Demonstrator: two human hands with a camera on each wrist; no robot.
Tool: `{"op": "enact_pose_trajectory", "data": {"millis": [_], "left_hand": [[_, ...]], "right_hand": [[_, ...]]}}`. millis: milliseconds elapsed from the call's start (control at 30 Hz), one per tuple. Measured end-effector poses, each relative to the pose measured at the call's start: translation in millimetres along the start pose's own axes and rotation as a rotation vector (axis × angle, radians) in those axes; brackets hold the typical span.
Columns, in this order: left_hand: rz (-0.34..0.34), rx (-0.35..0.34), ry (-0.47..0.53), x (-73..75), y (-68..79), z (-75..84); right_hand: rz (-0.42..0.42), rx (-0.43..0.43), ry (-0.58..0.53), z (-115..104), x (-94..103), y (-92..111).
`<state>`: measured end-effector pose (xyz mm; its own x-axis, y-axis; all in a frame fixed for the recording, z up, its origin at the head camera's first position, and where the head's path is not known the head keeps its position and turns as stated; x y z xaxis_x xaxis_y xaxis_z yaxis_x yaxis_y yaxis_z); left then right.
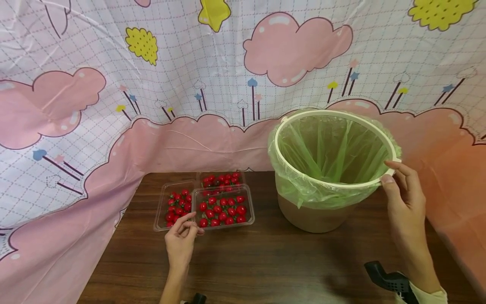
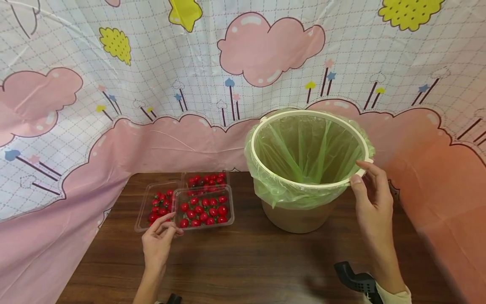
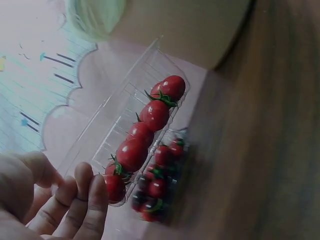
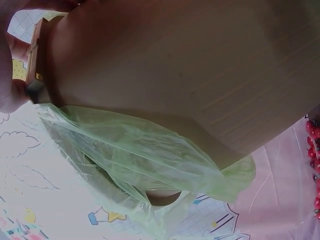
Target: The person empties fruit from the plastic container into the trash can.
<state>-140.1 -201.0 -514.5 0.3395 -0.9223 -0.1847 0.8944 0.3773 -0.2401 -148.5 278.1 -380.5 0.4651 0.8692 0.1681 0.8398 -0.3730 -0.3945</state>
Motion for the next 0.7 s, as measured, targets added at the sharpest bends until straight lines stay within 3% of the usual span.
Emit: {"op": "enact_pose_trajectory", "data": {"millis": [267, 467, 700], "left_hand": [[-0.015, -0.039, 0.024, -5.2, -10.9, 28.2], [0.002, -0.03, 0.105, -3.1, -14.7, 42.3], [-0.007, -0.085, 0.126, -3.1, -21.1, 67.8]], "right_hand": [[-0.003, 0.012, -0.033, -1, 0.8, -1], [-0.014, -0.003, 0.007, 1, 0.1, -4], [-0.06, 0.011, 0.08, 4, 3.6, -8]]}}
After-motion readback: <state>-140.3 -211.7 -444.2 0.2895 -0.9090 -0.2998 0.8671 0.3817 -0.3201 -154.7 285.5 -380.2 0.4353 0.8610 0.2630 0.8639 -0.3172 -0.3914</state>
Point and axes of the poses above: each hand's wrist, its own y-axis away from the middle knuckle, its own x-axis out of the back of the hand, z = x × y, the point moved 1 cm from there along -y, towards the middle knuckle, and after that the axes turned 12 degrees about y, right-handed, at the moved point
